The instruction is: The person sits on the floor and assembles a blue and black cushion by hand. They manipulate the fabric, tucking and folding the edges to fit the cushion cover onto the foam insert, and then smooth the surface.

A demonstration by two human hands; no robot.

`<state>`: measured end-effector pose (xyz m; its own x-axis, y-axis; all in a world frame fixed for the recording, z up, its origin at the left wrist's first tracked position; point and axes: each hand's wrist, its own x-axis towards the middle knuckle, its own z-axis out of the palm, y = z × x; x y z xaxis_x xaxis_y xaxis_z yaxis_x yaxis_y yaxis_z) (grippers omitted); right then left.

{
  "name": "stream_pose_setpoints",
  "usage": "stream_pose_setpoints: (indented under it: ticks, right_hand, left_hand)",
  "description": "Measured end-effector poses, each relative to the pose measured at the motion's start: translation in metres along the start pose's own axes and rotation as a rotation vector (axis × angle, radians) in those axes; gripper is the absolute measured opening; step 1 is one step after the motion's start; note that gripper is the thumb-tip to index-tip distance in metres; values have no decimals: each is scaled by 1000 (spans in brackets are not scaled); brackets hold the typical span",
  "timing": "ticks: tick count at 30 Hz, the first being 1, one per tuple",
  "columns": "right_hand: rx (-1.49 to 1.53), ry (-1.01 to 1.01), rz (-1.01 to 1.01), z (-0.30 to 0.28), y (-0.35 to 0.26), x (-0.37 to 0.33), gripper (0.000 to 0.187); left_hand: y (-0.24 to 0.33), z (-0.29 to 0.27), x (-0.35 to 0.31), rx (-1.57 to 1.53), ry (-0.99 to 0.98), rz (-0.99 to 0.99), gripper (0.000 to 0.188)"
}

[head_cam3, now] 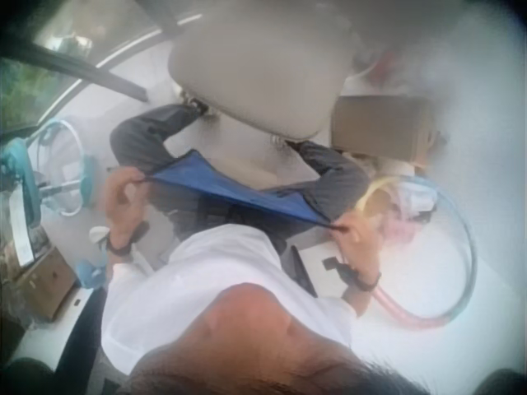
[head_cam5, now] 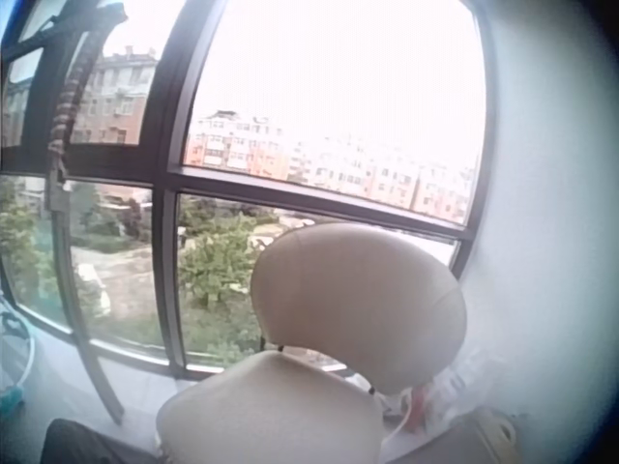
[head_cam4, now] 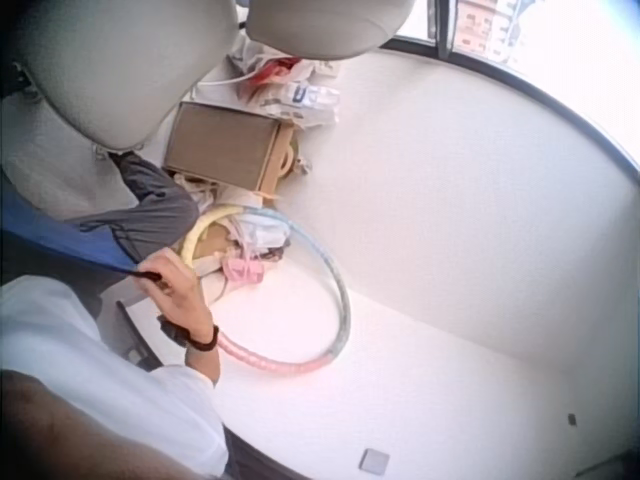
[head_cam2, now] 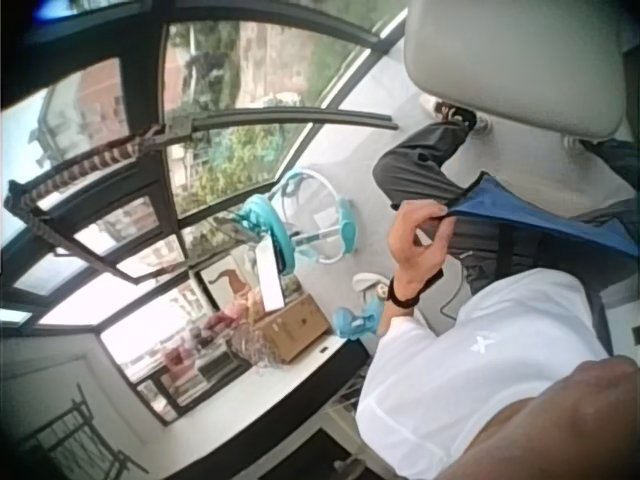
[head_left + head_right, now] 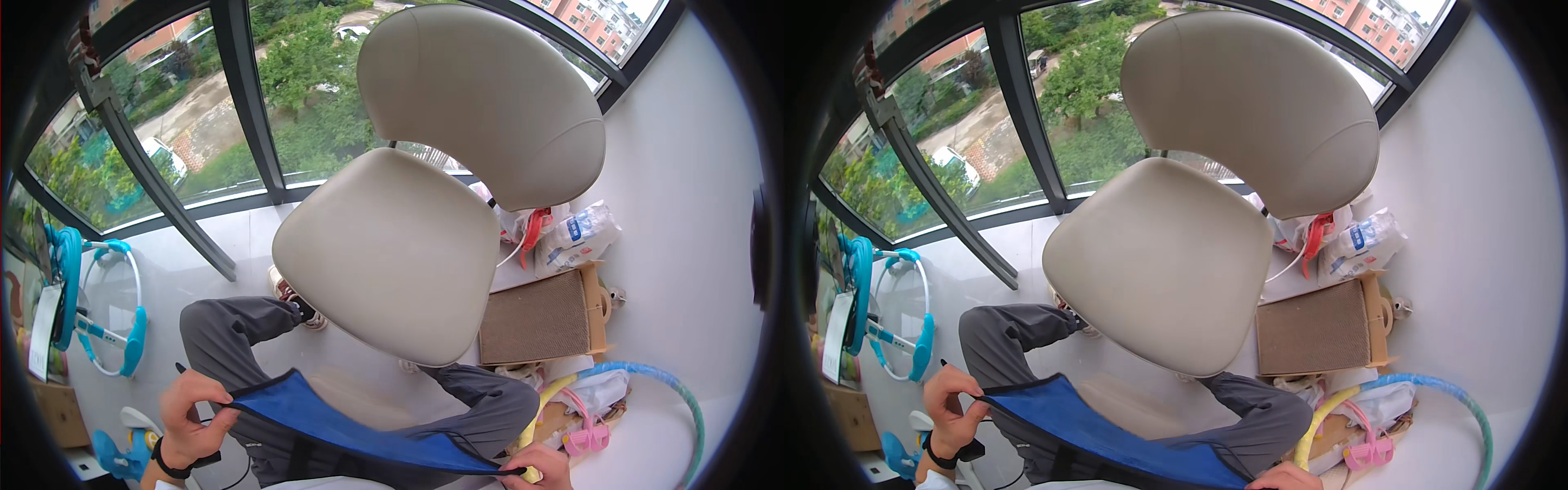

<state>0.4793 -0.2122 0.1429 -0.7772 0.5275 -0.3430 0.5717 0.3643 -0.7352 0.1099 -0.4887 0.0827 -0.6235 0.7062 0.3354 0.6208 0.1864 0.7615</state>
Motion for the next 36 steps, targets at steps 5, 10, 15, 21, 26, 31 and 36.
stream_pose_setpoints:
  ticks: [5, 10, 15, 21, 26, 31, 36]
  right_hand:
    - [-103, 143, -85, -25, 0, 27, 21]
    - [-82, 557, -207, -60, 1, 77, 21]
    - [10, 819, -379, -86, -18, 92, 21]
    - [-166, 774, -393, -58, 7, 105, 20]
    - [-150, 411, -143, 3, 88, 120, 15]
    - [-276, 32, -114, 38, 100, 100, 15]
    - [-150, -34, -69, 26, 96, 109, 16]
  left_hand:
    - [-5, 10, 55, -77, -112, 106, 24]
    - [9, 25, 140, -208, -27, 202, 20]
    - [38, 24, 173, -145, 150, 410, 20]
    - [3, 42, 143, 42, 173, 508, 23]
    - [-58, 87, 68, -56, -170, 109, 19]
    - [-76, 84, 20, 6, -387, -131, 16]
    - [-79, 81, 38, -15, -386, -128, 15]
